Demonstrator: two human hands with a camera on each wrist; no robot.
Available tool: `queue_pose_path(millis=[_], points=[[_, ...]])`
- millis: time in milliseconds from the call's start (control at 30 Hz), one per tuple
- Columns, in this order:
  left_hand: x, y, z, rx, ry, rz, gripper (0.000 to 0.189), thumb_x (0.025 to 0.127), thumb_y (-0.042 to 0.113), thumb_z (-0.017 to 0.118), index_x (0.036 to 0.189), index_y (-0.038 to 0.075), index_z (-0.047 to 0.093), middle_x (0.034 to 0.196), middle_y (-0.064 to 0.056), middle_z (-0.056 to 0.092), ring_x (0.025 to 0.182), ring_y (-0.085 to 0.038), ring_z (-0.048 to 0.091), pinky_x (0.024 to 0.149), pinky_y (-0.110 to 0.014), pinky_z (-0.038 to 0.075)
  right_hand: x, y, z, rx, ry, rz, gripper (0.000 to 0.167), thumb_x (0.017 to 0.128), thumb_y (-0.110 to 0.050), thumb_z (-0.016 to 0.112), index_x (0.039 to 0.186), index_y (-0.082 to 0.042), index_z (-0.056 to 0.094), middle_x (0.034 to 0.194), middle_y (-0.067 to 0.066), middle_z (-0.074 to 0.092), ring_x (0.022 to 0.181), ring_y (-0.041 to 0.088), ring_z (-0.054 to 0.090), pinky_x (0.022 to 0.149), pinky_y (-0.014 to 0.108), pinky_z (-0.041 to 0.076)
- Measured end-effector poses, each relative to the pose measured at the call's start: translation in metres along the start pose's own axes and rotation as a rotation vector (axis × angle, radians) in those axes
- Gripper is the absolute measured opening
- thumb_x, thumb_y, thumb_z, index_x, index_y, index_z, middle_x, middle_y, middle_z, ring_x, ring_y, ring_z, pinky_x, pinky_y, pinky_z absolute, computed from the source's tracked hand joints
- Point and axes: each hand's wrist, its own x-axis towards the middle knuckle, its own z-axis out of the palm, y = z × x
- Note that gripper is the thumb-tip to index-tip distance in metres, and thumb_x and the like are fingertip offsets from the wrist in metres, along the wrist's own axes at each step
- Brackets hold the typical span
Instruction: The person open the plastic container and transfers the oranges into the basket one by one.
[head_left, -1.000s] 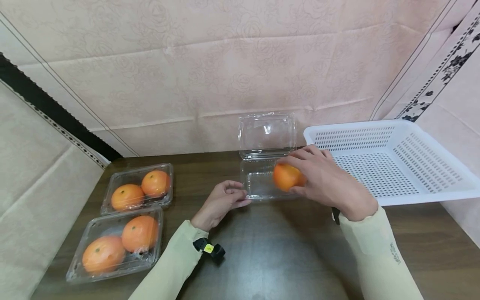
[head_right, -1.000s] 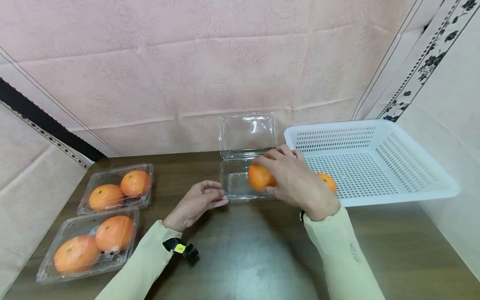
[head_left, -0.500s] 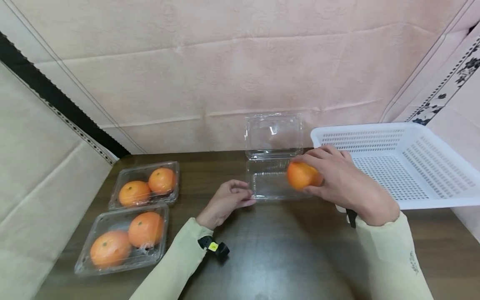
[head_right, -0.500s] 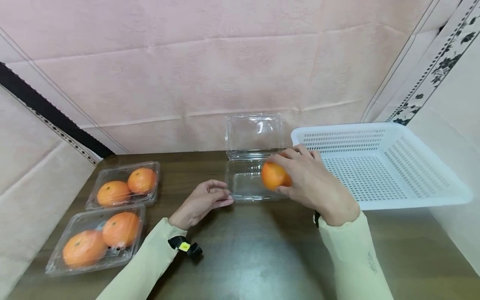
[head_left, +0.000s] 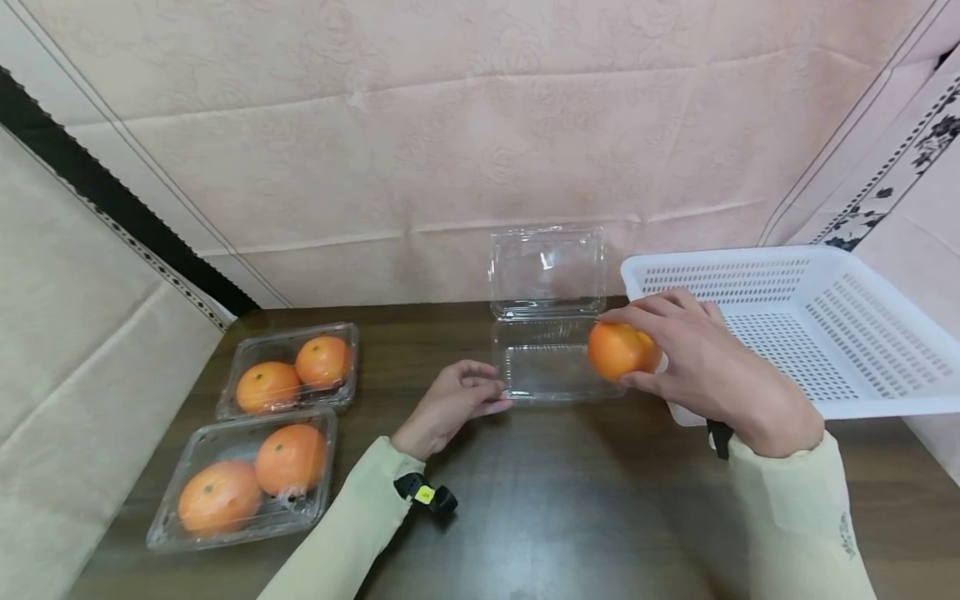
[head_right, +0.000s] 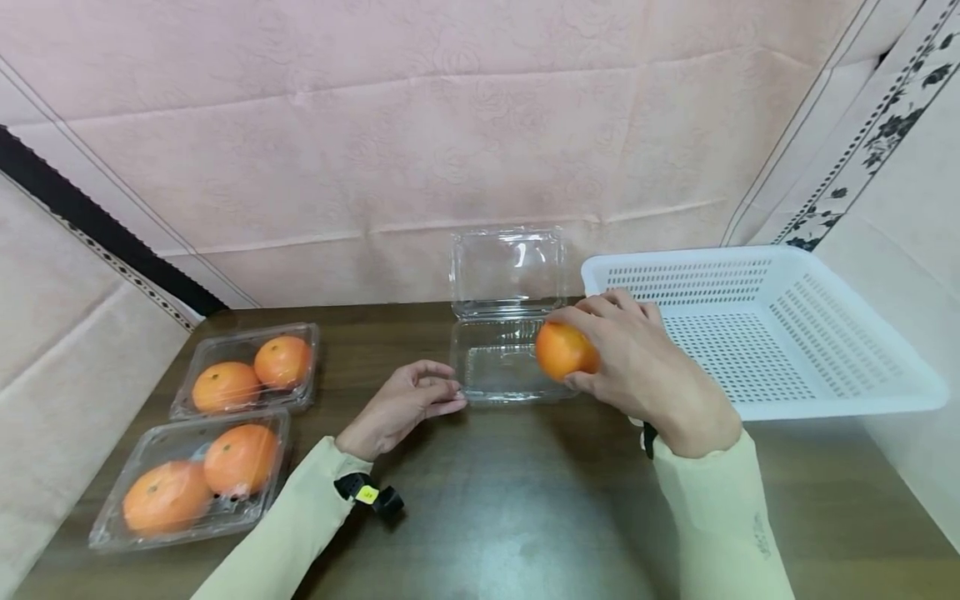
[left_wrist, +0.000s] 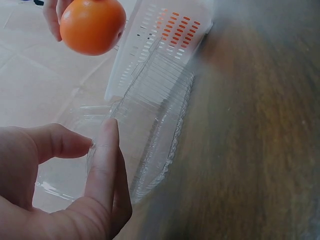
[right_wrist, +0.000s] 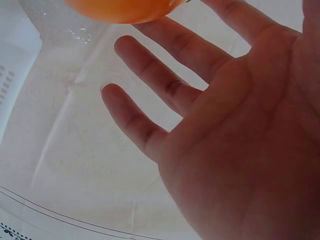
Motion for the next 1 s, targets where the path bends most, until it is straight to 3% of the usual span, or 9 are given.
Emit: queue_pose_path(millis=[1000], points=[[0.001, -0.001, 0.000, 0.006, 0.011, 0.011, 0.041, 0.099, 0.001, 0.061, 0.138, -0.004, 0.048, 0.117, -0.021, 0.062, 0.096, -0.018, 0.072, 0.099, -0.040, 0.060, -0.011, 0.011, -0.007, 0.008, -0.030, 0.094, 0.065, 0.077, -0.029, 0.090, 0.135, -0.020, 0.063, 0.135, 0.013, 0.062, 0.127, 0.035, 0.041, 0.089, 0.051, 0.036]])
